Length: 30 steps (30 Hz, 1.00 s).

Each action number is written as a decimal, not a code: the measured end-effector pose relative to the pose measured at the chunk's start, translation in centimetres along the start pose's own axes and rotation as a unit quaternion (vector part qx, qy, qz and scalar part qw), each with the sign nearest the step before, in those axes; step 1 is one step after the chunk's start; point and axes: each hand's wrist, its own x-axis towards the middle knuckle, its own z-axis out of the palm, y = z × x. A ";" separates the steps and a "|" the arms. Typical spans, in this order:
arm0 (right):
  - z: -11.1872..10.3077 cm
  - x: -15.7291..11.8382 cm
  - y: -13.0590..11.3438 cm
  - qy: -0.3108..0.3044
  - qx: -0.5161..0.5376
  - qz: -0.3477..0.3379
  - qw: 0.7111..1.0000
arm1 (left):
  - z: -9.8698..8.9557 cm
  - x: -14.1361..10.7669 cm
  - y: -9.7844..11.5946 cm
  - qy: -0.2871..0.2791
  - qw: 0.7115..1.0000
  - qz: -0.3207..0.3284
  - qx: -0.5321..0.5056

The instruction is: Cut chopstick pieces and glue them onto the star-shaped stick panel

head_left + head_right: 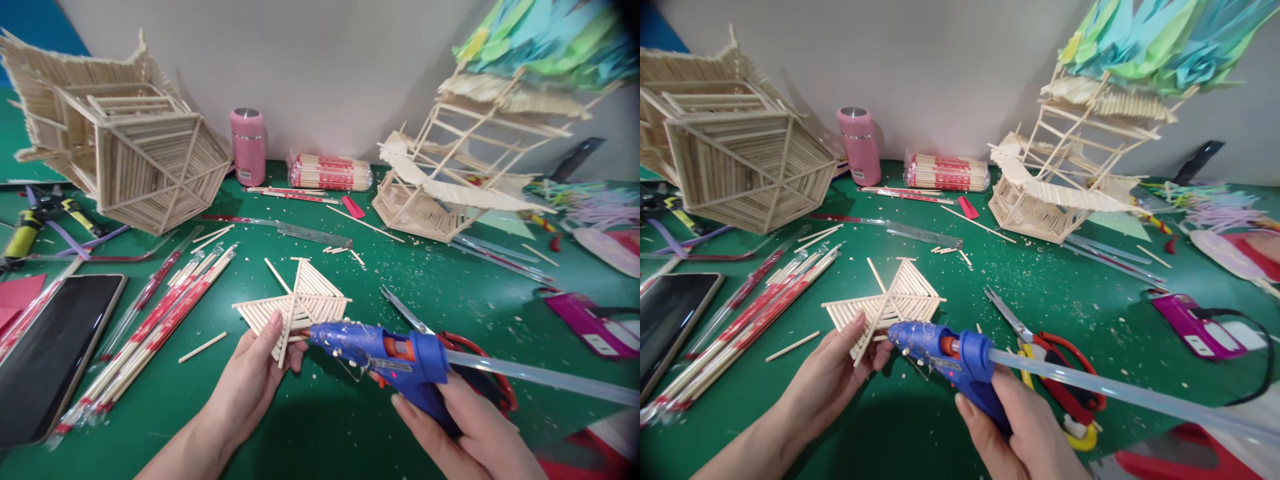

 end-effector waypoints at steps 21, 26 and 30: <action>0.0 0.5 -0.9 0.019 -0.034 -0.038 0.999 | -0.1 0.0 0.0 -0.014 1.000 0.001 0.010; -0.3 0.3 -0.4 -0.006 -0.029 -0.018 0.999 | 0.1 0.0 0.1 -0.002 1.000 -0.009 0.003; -0.2 0.1 0.2 -0.002 -0.035 0.004 0.999 | 0.0 0.0 0.1 -0.002 1.000 -0.015 0.000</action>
